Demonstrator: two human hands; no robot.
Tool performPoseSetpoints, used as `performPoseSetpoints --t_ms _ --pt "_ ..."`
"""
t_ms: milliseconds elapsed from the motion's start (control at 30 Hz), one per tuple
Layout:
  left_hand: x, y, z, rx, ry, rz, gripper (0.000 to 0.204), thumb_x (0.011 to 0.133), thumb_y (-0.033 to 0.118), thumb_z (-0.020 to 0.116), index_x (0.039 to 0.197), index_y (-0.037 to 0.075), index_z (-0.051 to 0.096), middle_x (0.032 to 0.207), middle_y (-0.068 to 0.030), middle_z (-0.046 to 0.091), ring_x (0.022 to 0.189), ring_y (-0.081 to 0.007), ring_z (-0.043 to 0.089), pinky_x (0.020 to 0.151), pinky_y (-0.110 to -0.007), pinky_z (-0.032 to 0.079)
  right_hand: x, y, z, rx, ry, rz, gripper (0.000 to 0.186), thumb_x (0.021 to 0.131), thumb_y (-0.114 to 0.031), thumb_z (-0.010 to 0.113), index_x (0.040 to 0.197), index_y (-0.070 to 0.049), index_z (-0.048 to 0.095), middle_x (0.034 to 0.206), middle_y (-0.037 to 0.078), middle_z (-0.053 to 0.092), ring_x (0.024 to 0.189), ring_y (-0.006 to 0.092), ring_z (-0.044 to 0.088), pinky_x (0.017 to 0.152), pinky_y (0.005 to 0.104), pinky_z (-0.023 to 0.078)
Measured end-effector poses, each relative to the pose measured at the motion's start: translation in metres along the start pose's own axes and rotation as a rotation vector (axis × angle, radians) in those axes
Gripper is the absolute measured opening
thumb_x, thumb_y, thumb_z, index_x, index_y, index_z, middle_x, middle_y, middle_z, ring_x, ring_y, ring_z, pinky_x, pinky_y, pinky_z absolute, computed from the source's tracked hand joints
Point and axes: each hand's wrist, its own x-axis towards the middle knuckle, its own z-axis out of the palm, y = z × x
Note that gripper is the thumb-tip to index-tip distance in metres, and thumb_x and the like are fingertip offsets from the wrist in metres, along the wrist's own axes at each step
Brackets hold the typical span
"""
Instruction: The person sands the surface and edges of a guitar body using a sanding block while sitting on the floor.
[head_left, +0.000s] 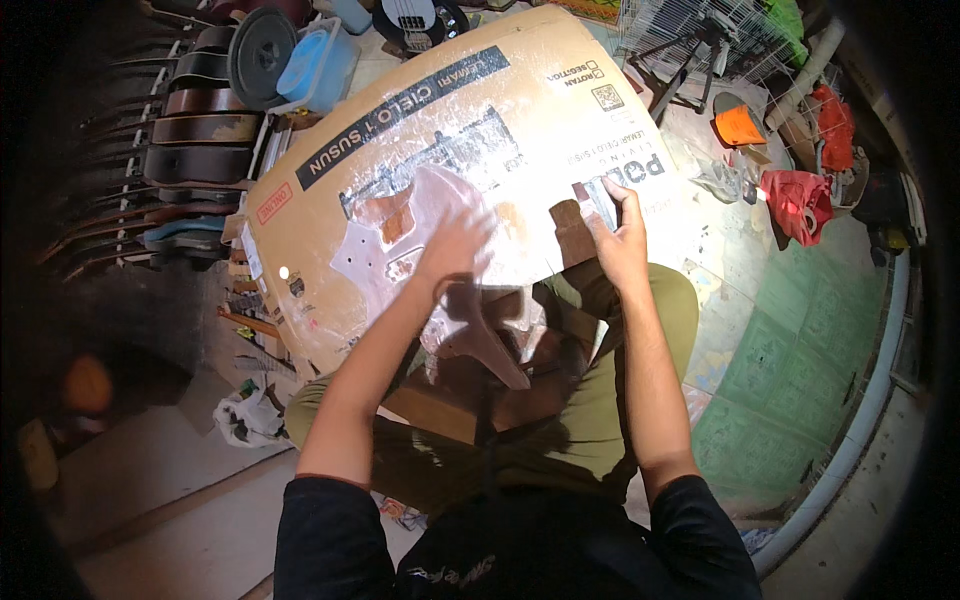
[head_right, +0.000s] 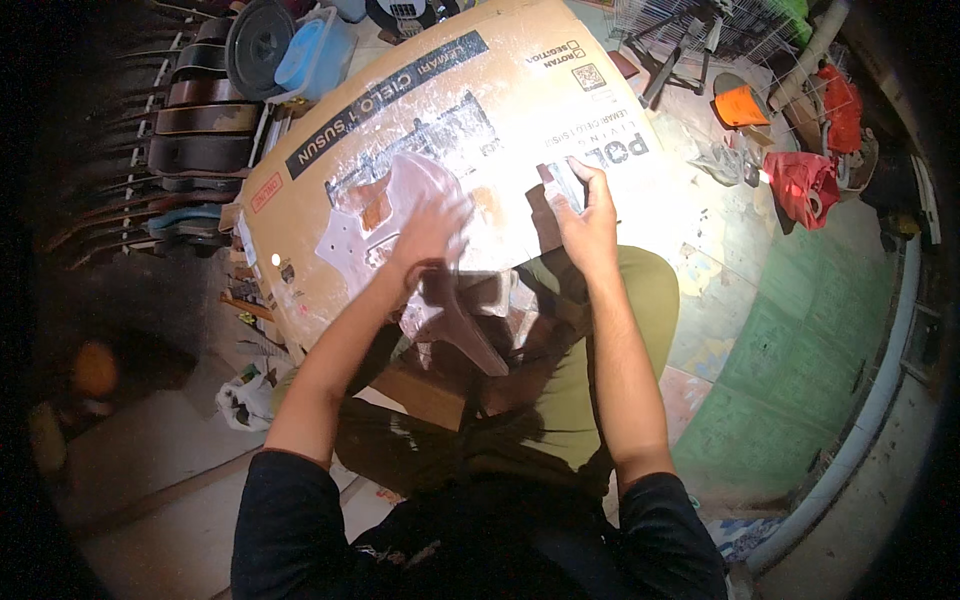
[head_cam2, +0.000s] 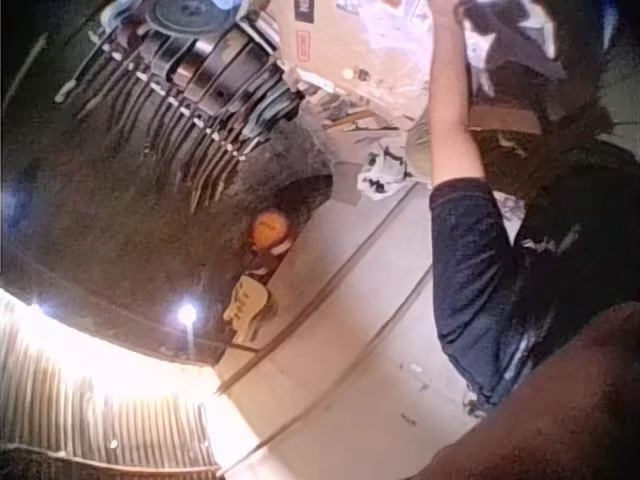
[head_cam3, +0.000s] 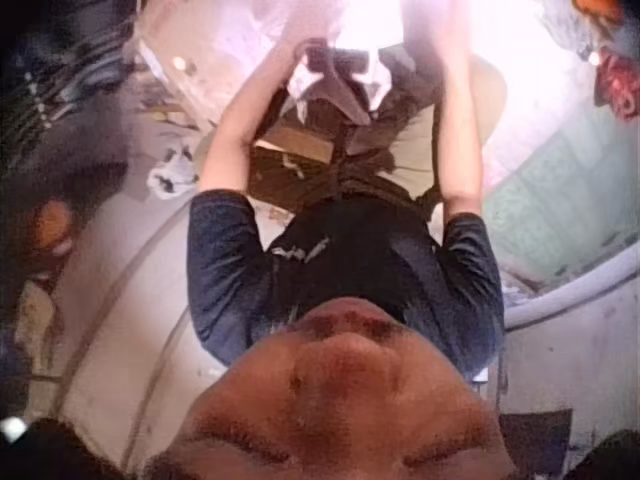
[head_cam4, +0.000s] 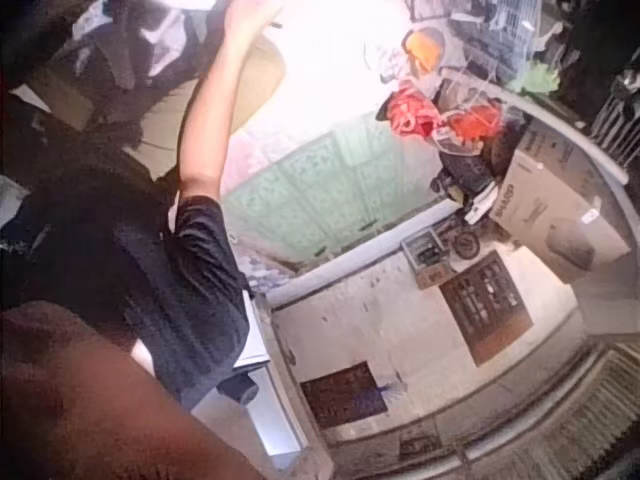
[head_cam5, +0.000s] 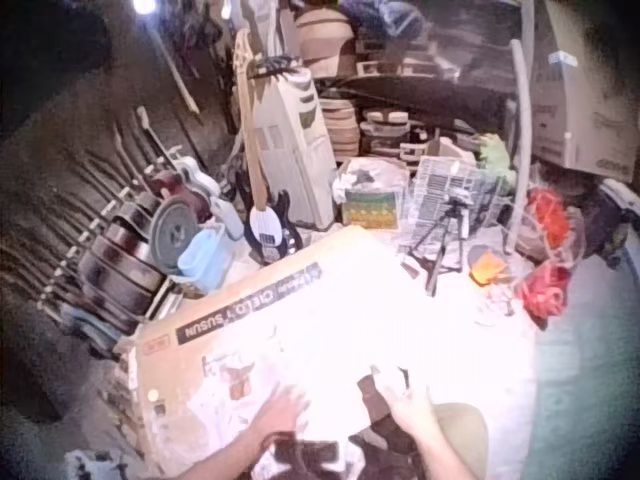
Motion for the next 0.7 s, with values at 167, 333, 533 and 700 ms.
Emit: performPoseSetpoints --t_ms 167,333,533,700 --pt "-0.079 0.043 0.022 -0.168 0.007 0.260 0.063 0.093 0.045 0.063 0.144 0.010 0.052 0.151 -0.0111 0.049 0.144 -0.0314 0.040 0.122 -0.055 0.024 0.000 0.015 0.013 -0.087 -0.115 -0.007 0.043 0.089 -0.004 0.072 0.129 0.002 0.057 0.124 0.019 0.064 0.119 0.0287 0.062 0.103 0.0369 0.047" --pt "-0.089 0.024 0.000 -1.022 -0.104 -0.457 0.068 0.090 0.047 0.066 0.145 0.009 0.051 0.151 -0.0140 0.050 0.144 -0.0349 0.040 0.121 -0.056 0.024 -0.023 0.000 0.027 -0.310 -0.233 0.020 0.050 0.089 -0.003 0.071 0.136 -0.005 0.056 0.125 0.019 0.061 0.118 0.0309 0.061 0.101 0.0379 0.048" --pt "-0.067 -0.011 0.022 0.078 0.408 -0.578 0.086 0.081 0.055 0.071 0.149 0.007 0.049 0.147 -0.0253 0.050 0.143 -0.0392 0.039 0.122 -0.053 0.023 -0.039 0.009 0.069 -0.482 -0.271 -0.102 0.050 0.084 -0.002 0.073 0.131 -0.012 0.064 0.119 0.014 0.062 0.111 0.0343 0.057 0.098 0.0431 0.044" --pt "-0.073 -0.011 0.050 -0.416 0.343 -0.770 0.083 0.073 0.050 0.078 0.142 0.009 0.057 0.122 -0.0189 0.064 0.120 -0.0412 0.055 0.110 -0.063 0.030 -0.059 0.031 0.099 -0.551 -0.315 -0.223 0.047 0.083 -0.007 0.074 0.127 -0.021 0.069 0.121 0.012 0.061 0.117 0.0349 0.052 0.101 0.0473 0.037"
